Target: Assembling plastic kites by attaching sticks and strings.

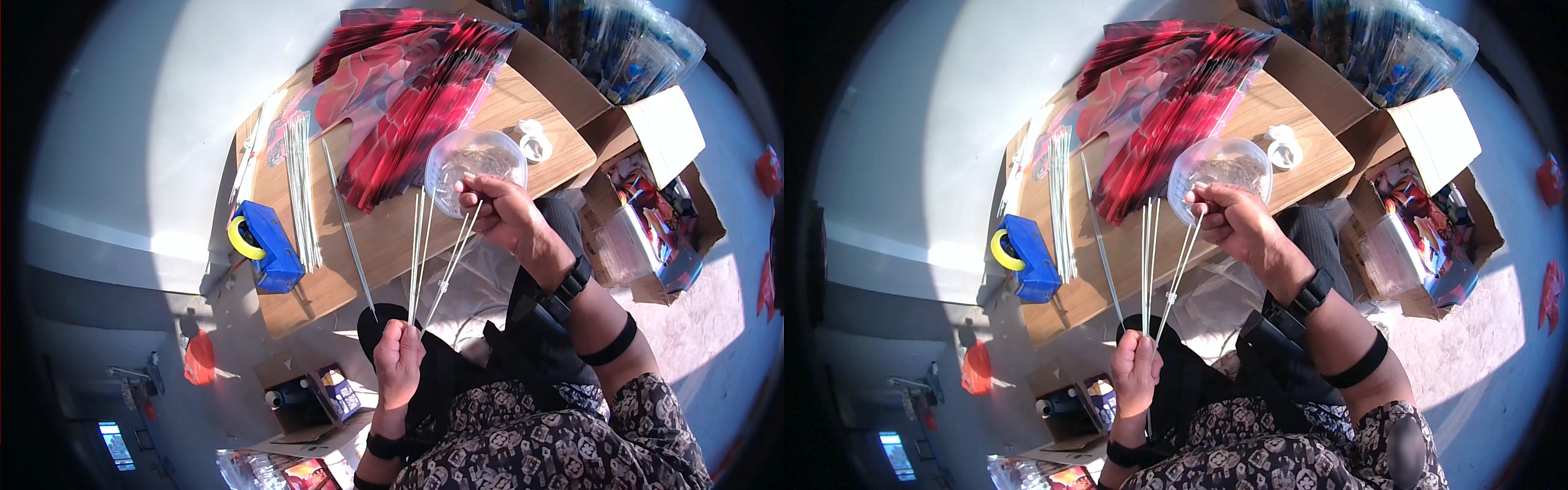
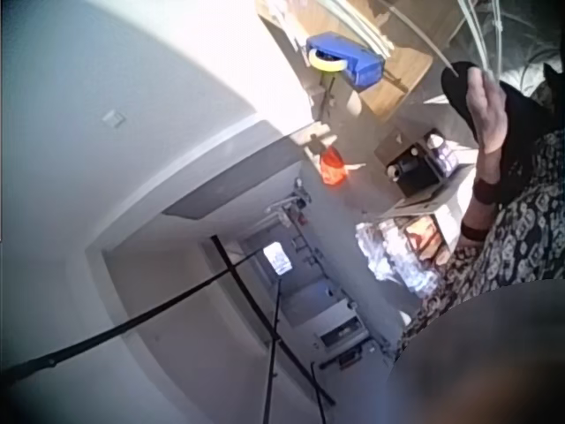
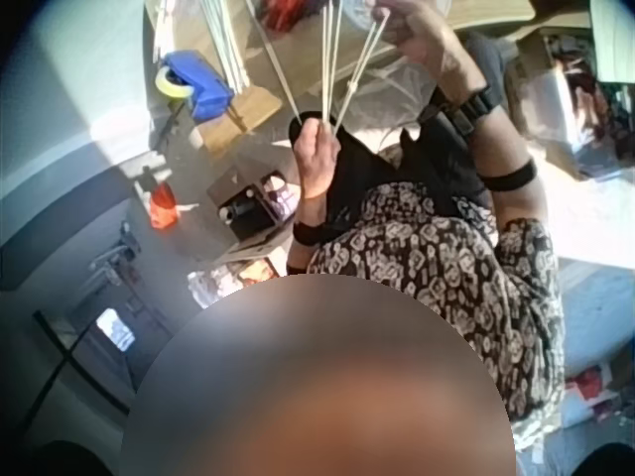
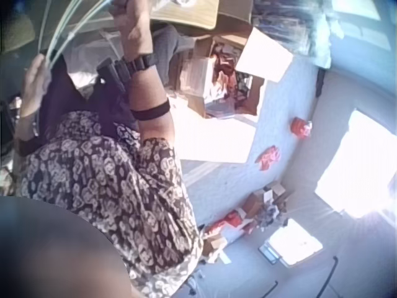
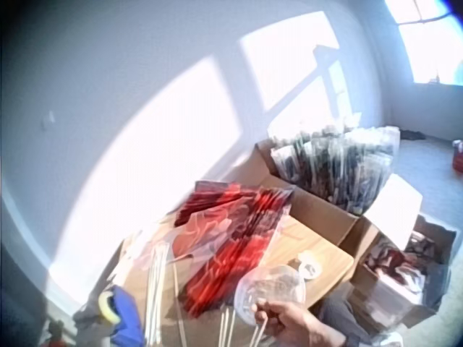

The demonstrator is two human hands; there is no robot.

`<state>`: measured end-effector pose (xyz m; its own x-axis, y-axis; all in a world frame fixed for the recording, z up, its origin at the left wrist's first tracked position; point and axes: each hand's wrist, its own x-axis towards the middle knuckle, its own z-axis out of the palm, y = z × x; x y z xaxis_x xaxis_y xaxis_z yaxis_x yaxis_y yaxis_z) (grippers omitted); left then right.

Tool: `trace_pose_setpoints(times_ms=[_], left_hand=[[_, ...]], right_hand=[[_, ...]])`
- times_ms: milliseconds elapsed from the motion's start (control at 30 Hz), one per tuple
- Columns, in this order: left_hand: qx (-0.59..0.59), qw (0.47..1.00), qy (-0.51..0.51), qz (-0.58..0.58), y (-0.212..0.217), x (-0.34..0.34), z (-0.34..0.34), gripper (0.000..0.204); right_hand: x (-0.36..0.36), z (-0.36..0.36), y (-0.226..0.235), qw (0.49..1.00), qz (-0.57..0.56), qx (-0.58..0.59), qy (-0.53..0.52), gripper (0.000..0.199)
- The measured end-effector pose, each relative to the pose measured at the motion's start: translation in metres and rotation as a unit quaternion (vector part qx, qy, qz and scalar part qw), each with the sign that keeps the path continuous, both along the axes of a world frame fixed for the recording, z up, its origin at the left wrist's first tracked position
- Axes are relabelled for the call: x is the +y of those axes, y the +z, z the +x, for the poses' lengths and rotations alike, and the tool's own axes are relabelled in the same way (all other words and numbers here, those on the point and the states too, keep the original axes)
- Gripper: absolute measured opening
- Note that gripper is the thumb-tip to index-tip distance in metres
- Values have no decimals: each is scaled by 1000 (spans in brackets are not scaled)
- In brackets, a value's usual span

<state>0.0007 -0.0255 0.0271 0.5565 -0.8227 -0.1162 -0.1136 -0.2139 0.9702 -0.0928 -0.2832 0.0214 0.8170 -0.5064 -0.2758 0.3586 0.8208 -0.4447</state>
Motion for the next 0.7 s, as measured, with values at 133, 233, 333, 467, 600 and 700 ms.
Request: trace_pose_setpoints(times_ms=[133,233,333,467,600,700], left_hand=[[13,1000,2,2,4,-4,-3,24],[4,1000,4,23,7,-5,-4,26],[49,998,20,17,5,-3,-5,25],[27,1000,7,3,-4,5,-5,22],[-69,996,-12,59,-4,9,-6,18],[-75,995,-25,67,-2,8,-7,16]], right_hand=[[46,-14,-6,993,54,-41,94,23],[68,-17,-5,987,49,-81,126,23],[73,-24,-21,965,1,-174,198,22],[76,-28,-30,977,5,-156,145,21],[81,-22,-22,995,-97,-11,30,29],[83,-16,-33,980,-193,-38,-33,30]])
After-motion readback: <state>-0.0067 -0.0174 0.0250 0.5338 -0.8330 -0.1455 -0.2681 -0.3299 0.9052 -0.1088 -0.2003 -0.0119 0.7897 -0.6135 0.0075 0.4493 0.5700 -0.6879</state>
